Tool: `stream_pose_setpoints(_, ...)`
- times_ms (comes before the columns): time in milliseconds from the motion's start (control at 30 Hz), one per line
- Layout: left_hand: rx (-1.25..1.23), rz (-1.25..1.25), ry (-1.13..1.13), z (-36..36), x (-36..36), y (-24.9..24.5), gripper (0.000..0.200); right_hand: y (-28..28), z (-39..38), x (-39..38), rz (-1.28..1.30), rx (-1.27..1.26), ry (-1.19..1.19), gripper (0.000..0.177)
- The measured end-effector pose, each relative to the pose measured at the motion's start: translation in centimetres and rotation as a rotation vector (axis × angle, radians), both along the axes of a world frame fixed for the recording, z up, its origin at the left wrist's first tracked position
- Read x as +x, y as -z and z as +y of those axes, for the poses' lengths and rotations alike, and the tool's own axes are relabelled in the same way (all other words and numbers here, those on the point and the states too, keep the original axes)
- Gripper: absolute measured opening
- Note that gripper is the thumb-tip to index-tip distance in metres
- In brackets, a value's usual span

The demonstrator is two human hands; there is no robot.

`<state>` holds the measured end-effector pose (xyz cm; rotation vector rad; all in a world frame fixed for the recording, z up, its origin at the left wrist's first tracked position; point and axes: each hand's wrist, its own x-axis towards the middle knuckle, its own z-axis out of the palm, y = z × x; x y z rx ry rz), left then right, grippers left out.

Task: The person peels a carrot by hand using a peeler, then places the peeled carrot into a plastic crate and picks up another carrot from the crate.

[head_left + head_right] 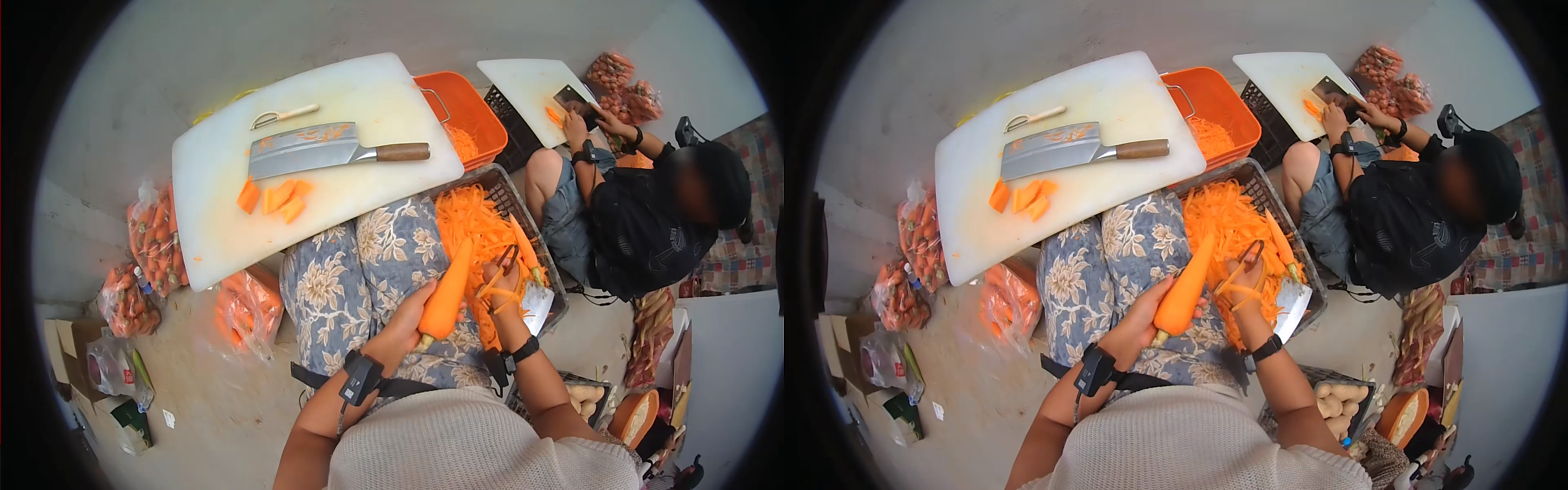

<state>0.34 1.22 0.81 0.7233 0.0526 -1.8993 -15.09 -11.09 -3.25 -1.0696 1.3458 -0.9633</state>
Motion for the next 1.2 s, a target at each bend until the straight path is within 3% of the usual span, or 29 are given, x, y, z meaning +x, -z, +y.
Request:
stream_pose_setpoints(33, -0.014, 0.013, -0.008, 0.0, 0.0, -0.1, 0.045, -1.8, 1.0, 1.2, -0.016, -0.144, -0.042, 0.029)
stream_pose_setpoints(100, 0.039, -0.035, -0.039, 0.0, -0.3, -0.8, 0.042, -6.1, 3.5, 3.3, -0.08, -0.12, -0.085, 0.03)
stream_pose_setpoints(167, 0.093, -0.079, -0.074, 0.1, -0.7, -0.9, 0.04, -6.2, 5.3, 4.7, -0.141, -0.094, -0.133, 0.032)
stream_pose_setpoints(233, 0.107, -0.069, -0.139, 0.0, -0.8, -0.7, 0.035, -5.5, 6.2, 6.1, 0.128, -0.489, -0.228, 0.046)
stream_pose_setpoints(267, 0.098, -0.054, -0.138, 0.1, -0.8, -0.7, 0.038, -5.8, 6.5, 5.8, 0.414, -0.647, -0.274, 0.058)
stream_pose_setpoints(300, 0.093, -0.058, -0.142, 0.0, -0.7, -0.7, 0.038, -5.8, 6.4, 6.0, 0.409, -0.653, -0.275, 0.058)
stream_pose_setpoints(700, 0.093, -0.155, -0.147, -0.3, -0.6, -0.4, 0.038, -2.5, 3.9, 6.0, 0.364, -0.477, -0.313, 0.054)
stream_pose_setpoints(800, 0.093, -0.264, -0.09, -0.2, -0.9, -0.2, 0.039, -0.6, 1.1, 5.3, 0.257, -0.3, -0.194, 0.043)
stream_pose_setpoints(867, 0.035, -0.266, -0.034, -0.1, -1.0, -0.2, 0.044, -2.5, -0.5, 5.3, 0.113, 0.022, -0.286, 0.029)
stream_pose_setpoints(900, 0.039, -0.261, -0.037, -0.1, -0.9, -0.3, 0.044, -1.4, -0.9, 5.4, 0.118, 0.026, -0.29, 0.029)
stream_pose_setpoints(967, 0.047, -0.264, -0.048, -0.3, -0.8, -0.4, 0.044, 1.6, -1.8, 5.4, 0.303, -0.215, -0.169, 0.019)
stream_pose_setpoints(1067, 0.057, -0.207, -0.064, -0.5, -0.8, -0.1, 0.043, 1.7, -2.6, 5.7, 0.141, -0.1, -0.172, 0.024)
stream_pose_setpoints(1200, 0.046, -0.239, -0.018, -0.3, -0.5, -0.7, 0.042, 4.0, -5.5, 5.3, 0.121, 0.118, -0.141, 0.025)
